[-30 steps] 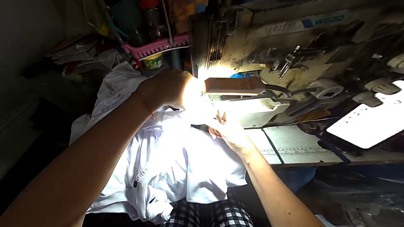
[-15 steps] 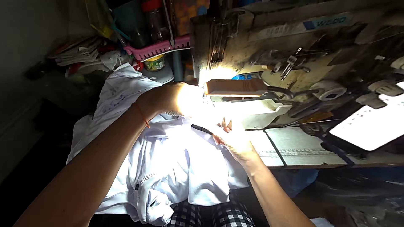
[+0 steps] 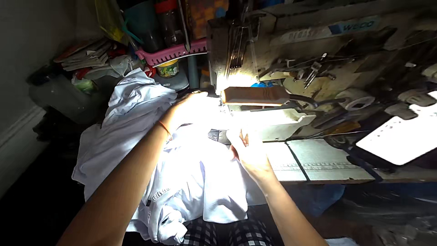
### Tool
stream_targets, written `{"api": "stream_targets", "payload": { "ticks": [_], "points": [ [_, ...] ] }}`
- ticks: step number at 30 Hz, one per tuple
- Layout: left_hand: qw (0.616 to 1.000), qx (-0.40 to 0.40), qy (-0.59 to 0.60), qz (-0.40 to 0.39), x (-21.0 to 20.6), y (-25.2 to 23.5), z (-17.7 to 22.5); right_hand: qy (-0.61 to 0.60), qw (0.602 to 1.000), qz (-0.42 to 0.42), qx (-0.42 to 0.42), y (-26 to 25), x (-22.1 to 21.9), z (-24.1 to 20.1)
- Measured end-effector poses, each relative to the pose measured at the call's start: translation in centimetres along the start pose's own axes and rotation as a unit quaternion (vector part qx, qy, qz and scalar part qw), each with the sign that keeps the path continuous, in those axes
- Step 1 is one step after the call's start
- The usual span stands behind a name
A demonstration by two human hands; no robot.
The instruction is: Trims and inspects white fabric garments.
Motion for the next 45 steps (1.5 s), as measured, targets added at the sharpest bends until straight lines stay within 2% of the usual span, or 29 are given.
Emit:
{"api": "stream_targets", "payload": {
  "ticks": [1,3,4,6,8,10,11,13,15,18,21,24,26,27,28,30,32,33,35,36,38,40,42,43,45],
  "points": [
    [0.999,-0.019,-0.015,0.023,-1.5,-0.5,-0.6,0.001,1.000,0.004,0.021,0.5,-0.2,-0.3],
    [0.986,-0.075,-0.096,0.117,-4.9,-3.1,-2.4,-0.019,0.998,0.006,0.058,1.3,-0.6,-0.7],
    [0.978,-0.071,-0.132,0.146,-5.6,-4.1,-2.6,-0.020,0.997,0.007,0.072,1.4,-0.7,-0.8],
    [0.973,-0.010,-0.165,0.162,-5.6,-5.5,-2.5,0.010,0.996,0.000,0.085,1.6,-0.6,-1.0],
    [0.968,0.055,-0.175,0.173,-4.2,-5.3,-2.2,0.086,0.994,-0.019,0.072,1.6,-0.3,-1.0],
    [0.976,0.130,-0.137,0.112,-1.0,-3.4,-1.4,0.150,0.987,-0.031,0.050,1.7,0.5,-1.0],
    [0.973,0.152,-0.133,0.111,0.1,-2.7,-2.2,0.181,0.982,-0.028,0.055,1.9,1.1,-0.8],
    [0.965,0.162,-0.145,0.146,1.2,-2.0,-5.3,0.250,0.964,-0.009,0.093,2.1,2.2,-1.1],
    [0.965,0.168,-0.109,0.168,2.2,-0.6,-7.0,0.317,0.939,0.018,0.136,1.6,2.9,-2.1],
    [0.974,0.114,0.022,0.193,3.9,3.3,-5.8,0.374,0.906,0.059,0.191,0.4,2.9,-4.2],
    [0.974,0.006,0.170,0.152,4.2,8.3,-1.1,0.423,0.884,0.035,0.198,-1.7,1.2,-5.6],
    [0.974,-0.121,0.188,0.051,2.6,11.9,3.2,0.407,0.875,-0.007,0.263,-3.6,-1.3,-5.8],
    [0.971,-0.121,0.201,0.045,2.4,13.0,2.8,0.388,0.881,-0.025,0.270,-4.4,-2.1,-5.7],
    [0.965,-0.078,0.234,0.085,3.3,13.7,1.3,0.365,0.891,-0.030,0.268,-4.3,-2.0,-5.9],
    [0.950,-0.021,0.267,0.158,4.9,14.8,-0.9,0.333,0.907,-0.037,0.255,-3.9,-1.6,-6.1],
    [0.876,0.089,0.308,0.360,8.5,18.1,-6.7,0.282,0.938,-0.056,0.194,-2.4,-0.1,-5.6],
    [0.788,0.156,0.297,0.516,10.9,22.6,-12.0,0.260,0.957,-0.088,0.099,-0.5,1.8,-3.6],
    [0.757,0.192,0.275,0.561,11.2,25.0,-13.5,0.257,0.960,-0.102,0.050,0.4,2.4,-2.1],
    [0.728,0.222,0.256,0.596,10.6,27.7,-13.2,0.253,0.954,-0.161,-0.018,2.0,2.8,1.1],
    [0.730,0.212,0.267,0.593,9.5,27.9,-11.6,0.231,0.953,-0.190,-0.044,3.0,2.6,2.0],
    [0.771,0.155,0.310,0.534,5.9,26.5,-7.2,0.136,0.966,-0.198,-0.093,4.9,1.5,1.5],
    [0.843,0.090,0.359,0.390,0.1,24.3,-1.9,-0.007,0.972,-0.171,-0.164,6.7,0.1,-0.6],
    [0.891,0.025,0.397,0.220,-5.2,22.4,3.5,-0.148,0.958,-0.129,-0.209,8.2,-1.0,-2.8],
    [0.903,0.005,0.396,0.170,-6.7,21.9,5.9,-0.211,0.948,-0.130,-0.202,8.8,-1.5,-3.5],
    [0.908,0.010,0.386,0.160,-7.6,21.9,8.4,-0.292,0.922,-0.215,-0.138,9.4,-2.2,-4.8]
  ]
}}
Point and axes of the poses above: each hand's wrist, its own y-axis away from the middle knuckle, its own x-axis out of the back of the hand, z = x × y, the point moved 6 cm from there along -y, towards the middle knuckle, and after that the axes turned 4 degrees about -y, right-handed, at the moved point
